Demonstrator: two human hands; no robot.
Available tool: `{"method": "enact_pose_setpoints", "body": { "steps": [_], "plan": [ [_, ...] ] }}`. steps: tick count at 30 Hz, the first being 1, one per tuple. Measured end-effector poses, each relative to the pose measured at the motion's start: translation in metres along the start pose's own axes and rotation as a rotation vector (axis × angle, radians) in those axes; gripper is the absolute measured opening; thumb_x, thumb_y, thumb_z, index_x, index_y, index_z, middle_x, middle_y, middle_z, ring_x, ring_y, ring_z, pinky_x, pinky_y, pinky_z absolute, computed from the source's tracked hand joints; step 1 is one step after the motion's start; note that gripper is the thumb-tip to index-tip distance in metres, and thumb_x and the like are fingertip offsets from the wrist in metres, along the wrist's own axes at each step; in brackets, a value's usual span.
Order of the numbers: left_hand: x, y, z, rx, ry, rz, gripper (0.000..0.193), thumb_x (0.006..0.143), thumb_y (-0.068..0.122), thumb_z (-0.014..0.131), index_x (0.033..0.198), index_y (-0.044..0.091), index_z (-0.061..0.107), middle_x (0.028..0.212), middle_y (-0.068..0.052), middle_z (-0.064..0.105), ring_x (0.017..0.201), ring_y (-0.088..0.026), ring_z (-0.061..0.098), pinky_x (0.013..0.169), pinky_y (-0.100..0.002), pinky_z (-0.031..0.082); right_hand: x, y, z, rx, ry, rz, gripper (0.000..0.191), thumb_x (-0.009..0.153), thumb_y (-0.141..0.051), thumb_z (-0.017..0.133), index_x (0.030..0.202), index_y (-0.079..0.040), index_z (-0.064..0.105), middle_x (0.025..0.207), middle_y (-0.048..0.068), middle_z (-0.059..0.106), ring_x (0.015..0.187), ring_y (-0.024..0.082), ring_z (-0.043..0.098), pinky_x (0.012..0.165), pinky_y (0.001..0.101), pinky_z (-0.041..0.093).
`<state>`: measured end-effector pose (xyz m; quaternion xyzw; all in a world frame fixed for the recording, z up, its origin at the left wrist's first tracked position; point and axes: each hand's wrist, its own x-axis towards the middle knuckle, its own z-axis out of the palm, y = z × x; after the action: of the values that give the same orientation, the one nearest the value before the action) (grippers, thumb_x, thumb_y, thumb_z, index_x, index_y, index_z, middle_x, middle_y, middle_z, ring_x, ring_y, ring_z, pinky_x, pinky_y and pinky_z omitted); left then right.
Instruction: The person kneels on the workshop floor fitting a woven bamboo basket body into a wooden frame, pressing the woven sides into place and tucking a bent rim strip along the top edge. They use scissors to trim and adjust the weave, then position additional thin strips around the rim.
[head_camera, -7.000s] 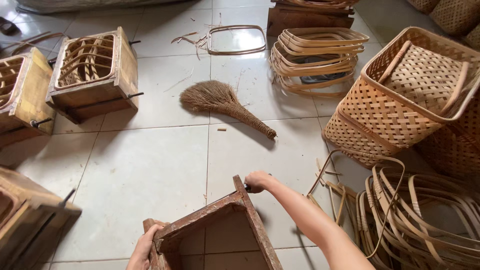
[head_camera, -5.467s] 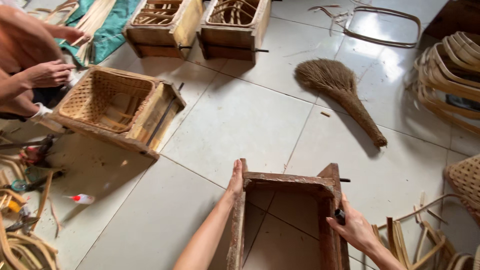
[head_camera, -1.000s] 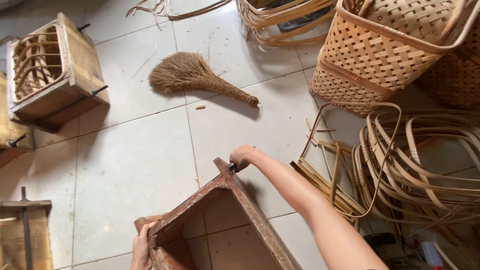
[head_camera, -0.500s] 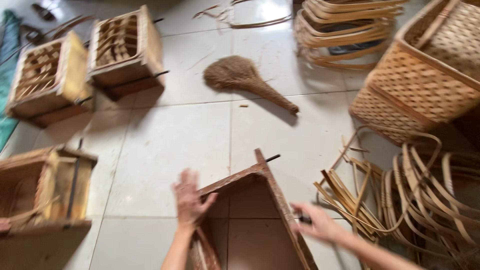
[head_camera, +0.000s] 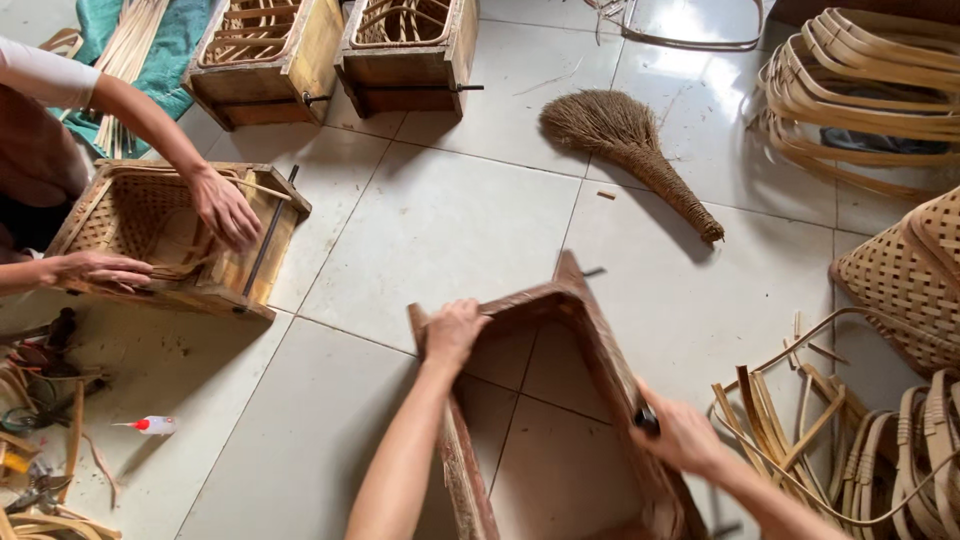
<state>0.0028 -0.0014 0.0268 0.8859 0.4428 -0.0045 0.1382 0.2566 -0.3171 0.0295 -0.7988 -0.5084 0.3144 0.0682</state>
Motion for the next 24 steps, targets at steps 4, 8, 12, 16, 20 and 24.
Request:
{"method": "enact_pose_setpoints", "body": {
  "steps": [4,8,12,16,20,24],
  "plan": [
    [-0.039,-0.055,-0.010,-0.014,0.373,-0.018,0.036,0.089,0.044,0.067,0.097,0.010,0.066,0.095,-0.013,0.073,0.089,-0.035,0.069,0.075,-0.047,0.056,0.075,-0.036,-0.053,-0.191,-0.022,-0.192,0.079,0.083,-0.034,0.075,0.153,-0.030,0.039,0.099,0.012,0.076,0.089,0.030,0.072,0.079,0.0453,0.058],
    [-0.098,-0.074,-0.009,-0.023,0.187,-0.309,0.039,0.096,0.046,0.063,0.106,0.008,0.065,0.096,-0.014,0.073,0.082,-0.034,0.072,0.071,-0.047,0.058,0.126,-0.084,-0.082,-0.282,-0.054,-0.229,0.075,0.085,-0.029,0.074,0.152,-0.039,0.042,0.100,0.005,0.076,0.082,0.026,0.072,0.069,0.0435,0.060],
    [-0.167,-0.063,-0.006,-0.163,0.210,-0.321,0.039,0.094,0.037,0.065,0.118,0.007,0.067,0.104,-0.016,0.075,0.087,-0.035,0.074,0.076,-0.047,0.059,0.120,-0.090,-0.077,-0.362,0.256,-0.407,0.073,0.082,-0.019,0.073,0.148,-0.032,0.046,0.136,0.002,0.065,0.073,0.025,0.071,0.056,0.0387,0.058],
    [-0.237,-0.069,-0.027,-0.513,0.253,-0.412,0.034,0.100,0.029,0.062,0.127,0.009,0.069,0.110,-0.016,0.076,0.103,-0.033,0.074,0.091,-0.043,0.058,0.047,-0.066,-0.033,-0.266,0.264,-0.456,0.066,0.085,-0.028,0.072,0.148,-0.026,0.051,0.158,0.000,0.045,0.065,0.022,0.070,0.051,0.0359,0.058],
    [-0.301,-0.062,-0.048,-0.329,0.602,-0.220,0.035,0.100,0.013,0.054,0.132,0.005,0.067,0.133,-0.013,0.069,0.129,-0.031,0.060,0.112,-0.046,0.044,-0.074,-0.034,0.015,-0.022,0.285,-0.501,0.049,0.086,-0.033,0.073,0.133,-0.026,0.063,0.150,0.000,0.056,0.076,0.021,0.074,0.062,0.0346,0.060],
    [-0.338,-0.002,-0.025,-0.296,0.535,0.201,0.010,0.089,0.018,0.067,0.098,0.015,0.065,0.152,-0.010,0.056,0.140,-0.029,0.046,0.120,-0.038,0.041,-0.183,0.022,0.052,0.265,0.387,-0.143,0.041,0.091,-0.020,0.077,0.132,-0.016,0.074,0.111,0.014,0.070,0.092,0.029,0.072,0.080,0.0349,0.060]
  ]
}}
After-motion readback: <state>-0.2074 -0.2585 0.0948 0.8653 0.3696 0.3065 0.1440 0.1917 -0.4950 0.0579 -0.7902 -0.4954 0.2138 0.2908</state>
